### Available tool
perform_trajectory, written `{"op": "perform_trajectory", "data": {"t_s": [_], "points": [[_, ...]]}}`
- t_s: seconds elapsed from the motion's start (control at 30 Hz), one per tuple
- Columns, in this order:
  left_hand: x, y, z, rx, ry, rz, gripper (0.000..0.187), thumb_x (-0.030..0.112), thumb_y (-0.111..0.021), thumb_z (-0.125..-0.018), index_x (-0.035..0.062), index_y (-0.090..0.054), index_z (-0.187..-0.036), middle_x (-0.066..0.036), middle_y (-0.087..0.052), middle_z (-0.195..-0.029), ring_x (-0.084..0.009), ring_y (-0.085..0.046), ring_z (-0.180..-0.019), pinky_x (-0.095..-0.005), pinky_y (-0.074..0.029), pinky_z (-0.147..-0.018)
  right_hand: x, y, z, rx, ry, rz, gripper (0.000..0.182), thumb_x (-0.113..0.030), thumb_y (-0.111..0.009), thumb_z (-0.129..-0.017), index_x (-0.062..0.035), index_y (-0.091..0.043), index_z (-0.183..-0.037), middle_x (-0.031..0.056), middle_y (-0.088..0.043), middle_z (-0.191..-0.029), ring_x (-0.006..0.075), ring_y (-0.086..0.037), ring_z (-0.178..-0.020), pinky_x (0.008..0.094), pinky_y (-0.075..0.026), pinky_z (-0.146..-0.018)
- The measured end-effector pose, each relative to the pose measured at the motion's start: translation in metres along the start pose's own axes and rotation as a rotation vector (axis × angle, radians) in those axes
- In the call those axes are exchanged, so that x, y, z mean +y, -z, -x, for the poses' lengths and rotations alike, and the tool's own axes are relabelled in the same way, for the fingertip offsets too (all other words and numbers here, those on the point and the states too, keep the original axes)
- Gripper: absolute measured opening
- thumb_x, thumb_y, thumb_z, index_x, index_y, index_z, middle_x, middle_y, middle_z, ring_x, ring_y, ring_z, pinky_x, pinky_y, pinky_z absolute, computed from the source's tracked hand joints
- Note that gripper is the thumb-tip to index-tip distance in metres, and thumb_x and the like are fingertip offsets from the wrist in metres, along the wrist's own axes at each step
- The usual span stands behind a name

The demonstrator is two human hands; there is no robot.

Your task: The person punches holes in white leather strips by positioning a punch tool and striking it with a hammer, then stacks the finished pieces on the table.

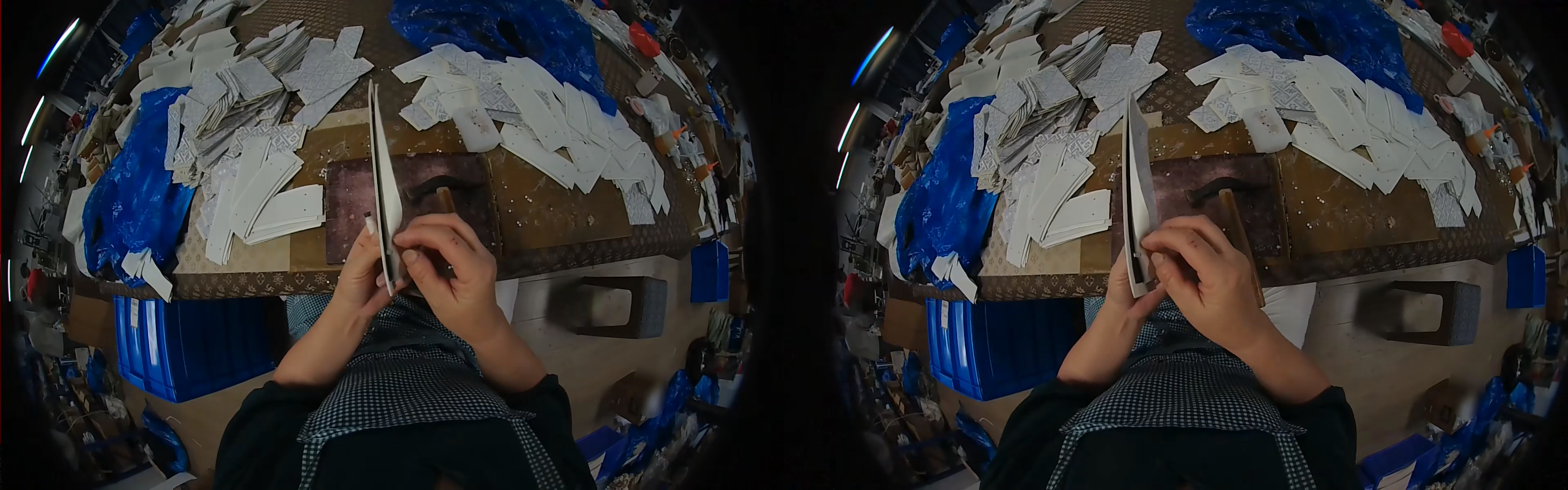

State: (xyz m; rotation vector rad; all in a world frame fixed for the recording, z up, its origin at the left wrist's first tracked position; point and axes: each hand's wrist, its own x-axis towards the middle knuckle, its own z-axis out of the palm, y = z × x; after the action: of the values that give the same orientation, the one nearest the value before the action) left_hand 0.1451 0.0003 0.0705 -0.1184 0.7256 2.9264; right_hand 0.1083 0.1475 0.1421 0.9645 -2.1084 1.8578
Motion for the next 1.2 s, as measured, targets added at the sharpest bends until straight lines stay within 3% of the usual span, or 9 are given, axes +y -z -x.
{"op": "perform_trajectory", "data": {"t_s": [0.17,0.23,0.47,0.67,0.87,0.97,1.07,1.17,1.2], "points": [[0.001,-0.005,-0.003,0.032,-0.156,-0.137,0.024,0.027,-0.062,-0.097,0.0101,-0.053,-0.112,-0.001,-0.060,-0.083,-0.0047,-0.039,-0.047,-0.0177,-0.032,-0.044,-0.002,0.005,-0.001,-0.008,0.016,0.079,0.019,0.000,-0.070,-0.080,-0.0026,-0.066,-0.099,0.0089,-0.067,-0.096,0.0228,-0.069,-0.077,0.0306,-0.056,-0.065],[0.007,-0.004,-0.001,0.003,-0.175,-0.202,0.023,0.025,-0.063,-0.096,0.0091,-0.055,-0.110,-0.002,-0.061,-0.084,-0.0049,-0.041,-0.048,-0.0180,-0.032,-0.045,0.001,0.006,0.001,-0.012,-0.022,0.092,0.019,0.000,-0.071,-0.079,-0.0027,-0.066,-0.097,0.0090,-0.067,-0.093,0.0226,-0.069,-0.075,0.0303,-0.056,-0.064],[0.007,-0.014,0.002,0.256,-0.352,-0.482,0.022,0.023,-0.069,-0.092,0.0080,-0.055,-0.097,-0.001,-0.063,-0.082,-0.0035,-0.047,-0.055,-0.0176,-0.035,-0.048,0.007,0.018,-0.001,-0.131,-0.213,0.067,0.017,0.001,-0.069,-0.075,-0.0022,-0.064,-0.091,0.0090,-0.066,-0.087,0.0203,-0.068,-0.071,0.0295,-0.055,-0.062],[0.009,0.002,0.004,0.156,-0.261,-0.434,0.025,0.027,-0.070,-0.092,0.0086,-0.055,-0.100,-0.002,-0.063,-0.080,-0.0040,-0.045,-0.050,-0.0181,-0.033,-0.044,0.009,0.012,0.001,-0.125,-0.257,-0.020,0.015,0.002,-0.068,-0.075,-0.0005,-0.061,-0.089,0.0085,-0.063,-0.085,0.0180,-0.066,-0.070,0.0285,-0.054,-0.064],[0.006,-0.004,0.000,0.074,-0.169,-0.299,0.029,0.030,-0.068,-0.093,0.0085,-0.054,-0.107,-0.002,-0.061,-0.079,-0.0048,-0.042,-0.047,-0.0190,-0.031,-0.043,0.024,-0.004,0.017,0.083,-0.151,-0.193,0.017,0.006,-0.064,-0.076,0.0001,-0.059,-0.090,0.0071,-0.062,-0.088,0.0154,-0.063,-0.073,0.0263,-0.051,-0.065],[0.004,-0.005,-0.004,0.139,-0.193,-0.280,0.026,0.029,-0.066,-0.094,0.0084,-0.055,-0.106,-0.001,-0.060,-0.077,-0.0047,-0.040,-0.046,-0.0194,-0.031,-0.043,0.027,-0.004,0.023,0.178,-0.069,-0.153,0.017,0.007,-0.063,-0.075,0.0003,-0.058,-0.090,0.0068,-0.062,-0.090,0.0144,-0.062,-0.073,0.0254,-0.050,-0.064],[0.013,0.020,-0.012,0.163,-0.242,-0.262,0.020,0.027,-0.060,-0.098,0.0086,-0.055,-0.104,0.000,-0.058,-0.075,-0.0051,-0.038,-0.045,-0.0198,-0.031,-0.043,0.026,0.009,0.027,0.114,-0.125,-0.289,0.015,0.003,-0.065,-0.082,0.0011,-0.059,-0.095,0.0059,-0.061,-0.092,0.0105,-0.060,-0.080,0.0224,-0.047,-0.067],[0.025,0.028,-0.016,0.246,-0.283,-0.267,0.015,0.025,-0.057,-0.099,0.0104,-0.055,-0.103,0.002,-0.058,-0.076,-0.0052,-0.036,-0.045,-0.0205,-0.029,-0.042,0.030,0.026,0.032,-0.294,-0.331,-0.169,0.017,-0.002,-0.069,-0.081,-0.0022,-0.062,-0.096,0.0051,-0.064,-0.084,0.0136,-0.062,-0.072,0.0241,-0.050,-0.065],[0.028,0.031,-0.020,0.340,-0.319,-0.263,0.013,0.025,-0.057,-0.099,0.0127,-0.056,-0.100,0.003,-0.056,-0.073,-0.0051,-0.036,-0.045,-0.0209,-0.028,-0.042,0.033,0.025,0.038,-0.418,-0.427,-0.093,0.023,-0.010,-0.073,-0.082,-0.0042,-0.063,-0.103,0.0055,-0.067,-0.085,0.0146,-0.065,-0.075,0.0257,-0.052,-0.066]]}}
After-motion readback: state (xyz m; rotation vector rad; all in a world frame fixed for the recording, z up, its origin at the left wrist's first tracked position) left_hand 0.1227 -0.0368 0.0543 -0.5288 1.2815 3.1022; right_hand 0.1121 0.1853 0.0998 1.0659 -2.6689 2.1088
